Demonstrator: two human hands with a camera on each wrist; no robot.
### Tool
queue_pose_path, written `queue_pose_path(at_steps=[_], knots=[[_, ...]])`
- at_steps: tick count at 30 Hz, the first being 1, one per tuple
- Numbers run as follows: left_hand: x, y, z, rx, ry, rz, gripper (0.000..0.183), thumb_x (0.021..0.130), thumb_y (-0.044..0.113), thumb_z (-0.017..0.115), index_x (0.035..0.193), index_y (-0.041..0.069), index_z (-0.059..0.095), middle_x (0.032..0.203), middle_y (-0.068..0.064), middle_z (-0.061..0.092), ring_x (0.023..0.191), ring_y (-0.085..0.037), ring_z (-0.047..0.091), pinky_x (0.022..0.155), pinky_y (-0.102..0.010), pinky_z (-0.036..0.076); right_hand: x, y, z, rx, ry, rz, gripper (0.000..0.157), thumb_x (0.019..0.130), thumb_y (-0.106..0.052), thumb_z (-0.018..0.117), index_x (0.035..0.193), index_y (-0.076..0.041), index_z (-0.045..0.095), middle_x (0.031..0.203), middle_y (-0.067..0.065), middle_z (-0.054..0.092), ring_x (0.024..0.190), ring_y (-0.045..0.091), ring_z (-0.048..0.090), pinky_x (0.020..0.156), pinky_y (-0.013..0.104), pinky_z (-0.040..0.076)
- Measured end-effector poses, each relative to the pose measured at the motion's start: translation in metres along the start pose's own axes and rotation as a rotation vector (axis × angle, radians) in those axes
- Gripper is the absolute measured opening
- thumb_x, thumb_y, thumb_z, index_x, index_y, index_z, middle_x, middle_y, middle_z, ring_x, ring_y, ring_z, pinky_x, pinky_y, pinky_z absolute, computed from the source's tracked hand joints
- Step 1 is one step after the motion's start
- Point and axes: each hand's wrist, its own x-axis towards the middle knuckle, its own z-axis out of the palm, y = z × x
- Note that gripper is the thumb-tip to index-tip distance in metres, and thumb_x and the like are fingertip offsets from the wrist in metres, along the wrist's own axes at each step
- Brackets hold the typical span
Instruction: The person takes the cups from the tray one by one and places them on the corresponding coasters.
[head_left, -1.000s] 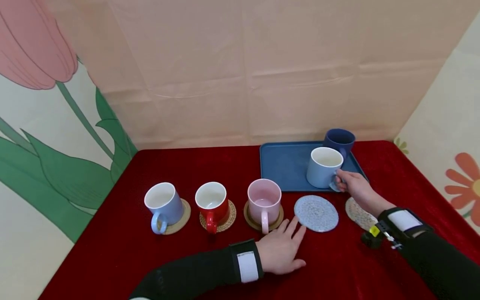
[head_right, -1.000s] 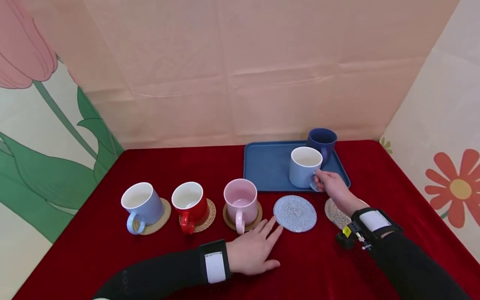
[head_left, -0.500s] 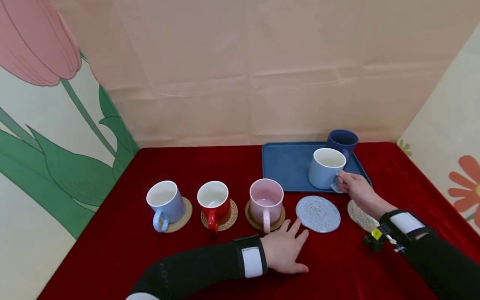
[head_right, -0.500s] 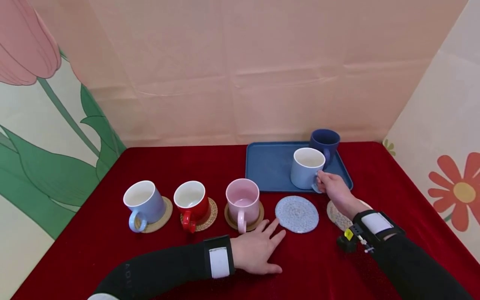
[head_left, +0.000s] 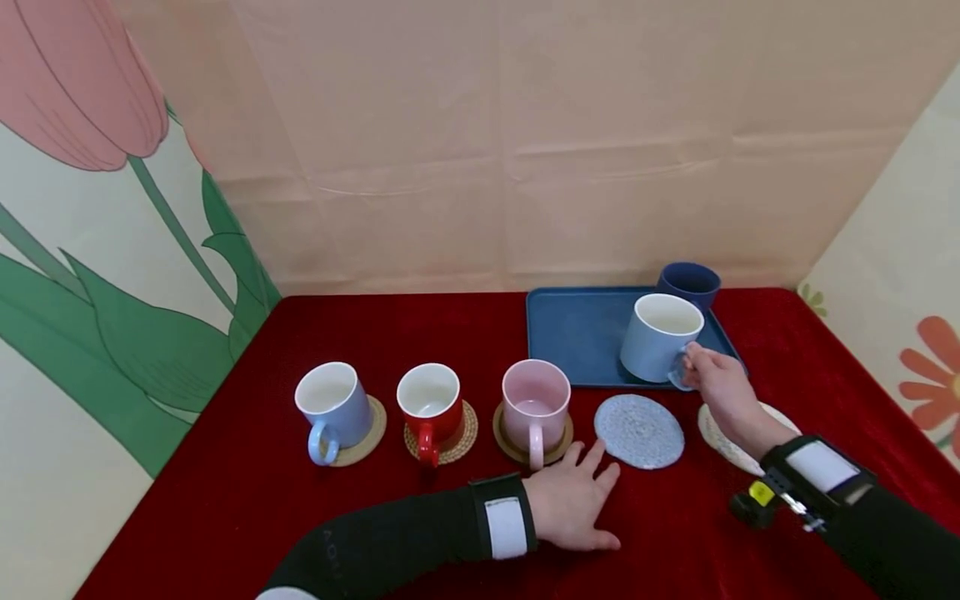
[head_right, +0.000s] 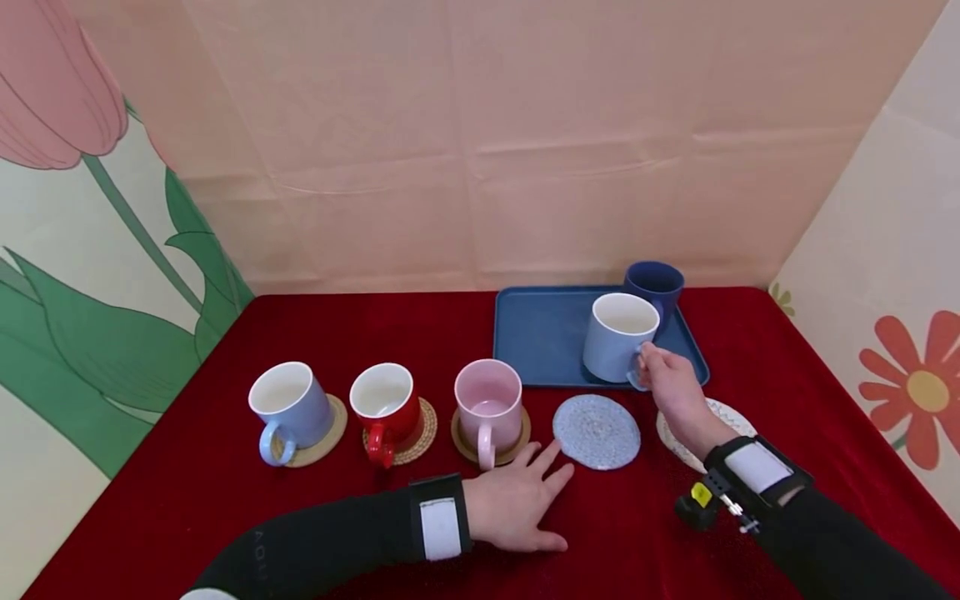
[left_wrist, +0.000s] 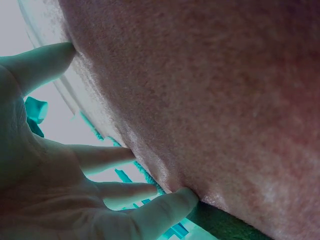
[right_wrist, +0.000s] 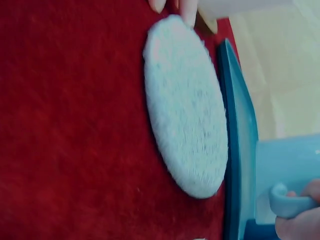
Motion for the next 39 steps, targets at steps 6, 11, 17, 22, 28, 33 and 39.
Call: queue_pose_path(at_steps=[6, 11, 17, 22, 28, 33, 39], knots=[[0.0, 0.0, 0.0, 0.022, 0.003, 0.0, 0.081, 0.096, 0.064, 0.055, 0.161, 0.023, 0.031, 0.168, -0.003, 0.018, 0.15, -0.024, 0.024, 0.112, -0.028, 0.036, -0.025, -0.012, 0.007, -0.031, 0.031, -0.003, 0.047, 0.113, -0.033, 0.029, 0.078, -0.006, 0.044, 0.07, -0.002, 0.034, 0.072, 0.017, 0.037, 0.071, 0.03, 0.03], [0.002, -0.001, 0.001, 0.015, -0.011, 0.003, 0.081, 0.096, 0.065, 0.054, 0.161, 0.024, 0.03, 0.169, -0.002, 0.017, 0.151, -0.023, 0.023, 0.112, -0.029, 0.037, -0.051, -0.015, 0.012, -0.047, 0.012, -0.012, 0.048, 0.113, -0.032, 0.029, 0.077, -0.003, 0.04, 0.068, 0.0, 0.031, 0.069, 0.02, 0.034, 0.068, 0.033, 0.026], [0.001, -0.001, 0.0, 0.009, -0.021, 0.012, 0.08, 0.097, 0.065, 0.054, 0.161, 0.024, 0.029, 0.169, -0.002, 0.017, 0.151, -0.024, 0.023, 0.113, -0.029, 0.036, -0.075, -0.011, 0.02, -0.065, -0.005, -0.032, 0.049, 0.114, -0.029, 0.029, 0.079, 0.005, 0.038, 0.067, 0.004, 0.031, 0.068, 0.02, 0.035, 0.065, 0.034, 0.027], [0.002, -0.001, 0.0, 0.003, -0.014, 0.007, 0.08, 0.096, 0.064, 0.054, 0.161, 0.024, 0.03, 0.169, -0.002, 0.017, 0.151, -0.024, 0.024, 0.112, -0.03, 0.038, -0.086, -0.009, 0.03, -0.081, 0.022, 0.004, 0.047, 0.113, -0.025, 0.029, 0.078, 0.003, 0.041, 0.067, 0.001, 0.034, 0.067, 0.018, 0.035, 0.065, 0.032, 0.029], [0.001, -0.001, 0.001, 0.001, -0.005, 0.003, 0.08, 0.096, 0.064, 0.055, 0.161, 0.025, 0.031, 0.169, -0.001, 0.018, 0.151, -0.024, 0.025, 0.111, -0.031, 0.039, -0.093, -0.004, 0.038, -0.085, 0.025, 0.05, 0.044, 0.113, -0.022, 0.028, 0.077, -0.002, 0.043, 0.067, 0.0, 0.034, 0.065, 0.017, 0.034, 0.062, 0.031, 0.031], [0.0, -0.001, 0.001, 0.005, -0.002, 0.0, 0.079, 0.096, 0.064, 0.056, 0.161, 0.025, 0.032, 0.168, -0.001, 0.019, 0.15, -0.024, 0.026, 0.11, -0.032, 0.04, -0.096, 0.002, 0.043, -0.083, 0.042, -0.012, 0.044, 0.113, -0.018, 0.028, 0.077, 0.004, 0.04, 0.064, 0.0, 0.032, 0.061, 0.018, 0.033, 0.059, 0.032, 0.029], [0.002, -0.001, 0.002, 0.008, -0.006, -0.003, 0.079, 0.096, 0.064, 0.056, 0.161, 0.025, 0.032, 0.168, -0.001, 0.019, 0.15, -0.023, 0.026, 0.11, -0.031, 0.04, -0.1, 0.011, 0.046, -0.089, 0.038, -0.035, 0.043, 0.114, -0.02, 0.029, 0.08, 0.005, 0.041, 0.065, 0.0, 0.032, 0.061, 0.02, 0.033, 0.059, 0.032, 0.029]])
